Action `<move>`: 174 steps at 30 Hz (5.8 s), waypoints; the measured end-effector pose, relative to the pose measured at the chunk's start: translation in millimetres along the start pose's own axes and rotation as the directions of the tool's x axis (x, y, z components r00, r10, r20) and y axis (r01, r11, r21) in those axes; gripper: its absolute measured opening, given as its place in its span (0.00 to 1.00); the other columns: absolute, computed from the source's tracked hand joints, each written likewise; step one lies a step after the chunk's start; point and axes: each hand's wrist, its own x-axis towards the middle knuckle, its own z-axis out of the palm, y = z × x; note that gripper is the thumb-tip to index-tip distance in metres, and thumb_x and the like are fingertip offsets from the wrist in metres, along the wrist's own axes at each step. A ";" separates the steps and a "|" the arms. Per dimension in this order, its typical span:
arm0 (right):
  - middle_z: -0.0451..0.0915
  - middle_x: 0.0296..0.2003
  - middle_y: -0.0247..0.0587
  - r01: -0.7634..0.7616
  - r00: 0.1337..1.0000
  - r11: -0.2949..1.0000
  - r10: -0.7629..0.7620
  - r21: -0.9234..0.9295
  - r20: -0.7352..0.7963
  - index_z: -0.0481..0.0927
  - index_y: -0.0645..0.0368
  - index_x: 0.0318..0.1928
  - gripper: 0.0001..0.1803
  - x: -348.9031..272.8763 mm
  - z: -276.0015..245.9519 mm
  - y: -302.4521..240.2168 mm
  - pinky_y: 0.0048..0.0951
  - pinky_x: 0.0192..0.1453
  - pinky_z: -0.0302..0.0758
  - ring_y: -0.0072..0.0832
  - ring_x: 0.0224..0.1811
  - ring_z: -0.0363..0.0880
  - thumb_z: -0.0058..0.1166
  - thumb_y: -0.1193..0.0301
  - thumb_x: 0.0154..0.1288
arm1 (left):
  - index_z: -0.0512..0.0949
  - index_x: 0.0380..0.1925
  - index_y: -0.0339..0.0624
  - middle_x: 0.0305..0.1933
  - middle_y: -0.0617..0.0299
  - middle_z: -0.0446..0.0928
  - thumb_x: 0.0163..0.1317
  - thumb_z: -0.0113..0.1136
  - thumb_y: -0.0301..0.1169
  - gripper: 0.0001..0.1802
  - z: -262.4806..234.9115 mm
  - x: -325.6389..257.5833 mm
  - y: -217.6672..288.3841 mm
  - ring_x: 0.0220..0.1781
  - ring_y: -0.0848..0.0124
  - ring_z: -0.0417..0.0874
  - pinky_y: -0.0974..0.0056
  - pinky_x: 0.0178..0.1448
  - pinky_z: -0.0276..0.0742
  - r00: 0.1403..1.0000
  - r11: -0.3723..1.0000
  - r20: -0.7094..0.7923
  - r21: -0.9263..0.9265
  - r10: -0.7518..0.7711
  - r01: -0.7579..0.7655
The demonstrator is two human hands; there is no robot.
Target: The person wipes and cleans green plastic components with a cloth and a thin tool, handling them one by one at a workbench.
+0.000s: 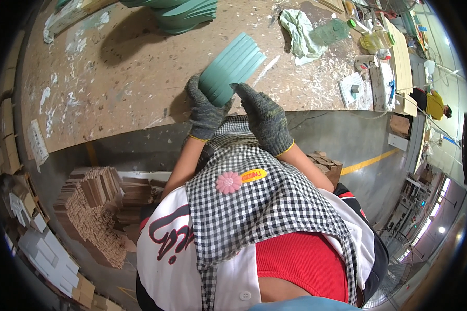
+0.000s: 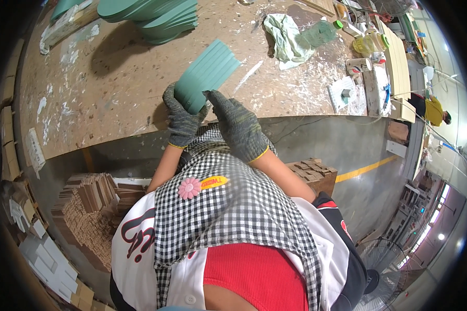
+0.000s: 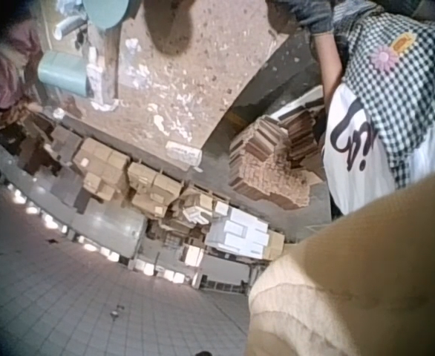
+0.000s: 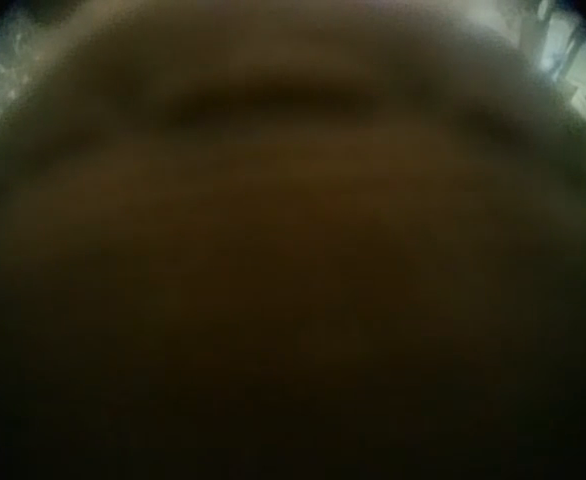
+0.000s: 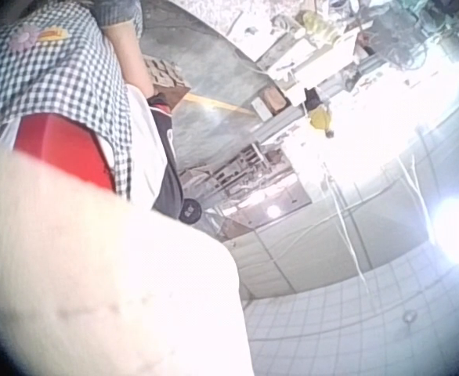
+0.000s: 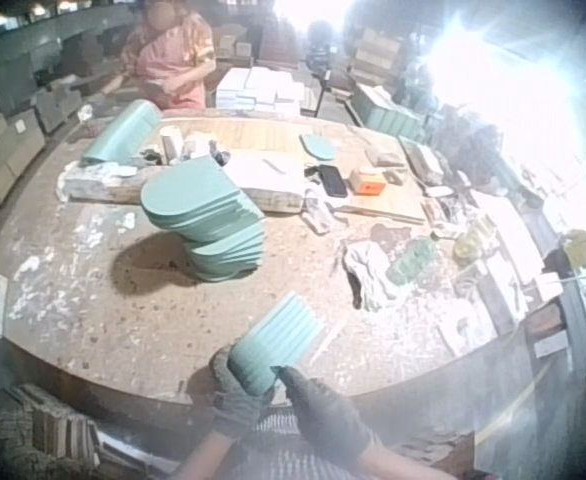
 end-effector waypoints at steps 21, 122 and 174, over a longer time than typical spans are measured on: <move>0.86 0.44 0.51 0.018 0.999 1.000 -0.019 -0.019 -0.049 0.78 0.53 0.64 0.24 1.7 2.7 6.7 0.39 0.47 0.83 0.42 0.43 0.87 0.55 0.81 0.68 | 0.56 0.66 0.36 0.60 0.44 0.65 0.48 0.80 0.41 0.52 2.1 0.6 0.1 0.62 0.50 0.71 0.46 0.65 0.70 1.000 0.999 0.006 -0.050 -0.009 0.009; 0.81 0.52 0.51 0.007 0.688 0.818 0.413 0.575 -0.597 0.81 0.58 0.59 0.16 107.6 34.1 141.2 0.39 0.63 0.73 0.43 0.55 0.79 0.51 0.69 0.76 | 0.63 0.69 0.32 0.69 0.48 0.66 0.65 0.59 0.61 0.47 3.3 65.7 43.8 0.70 0.54 0.68 0.51 0.76 0.59 0.924 0.964 0.343 -0.251 0.172 -0.087; 0.81 0.61 0.47 -0.278 0.871 0.451 0.490 0.848 0.025 0.77 0.55 0.66 0.21 -0.4 -21.3 79.2 0.34 0.67 0.76 0.36 0.64 0.80 0.49 0.65 0.78 | 0.64 0.69 0.33 0.67 0.42 0.68 0.39 0.83 0.52 0.61 -20.2 103.4 94.8 0.69 0.46 0.68 0.46 0.74 0.63 0.823 0.704 0.567 0.600 -0.039 -0.380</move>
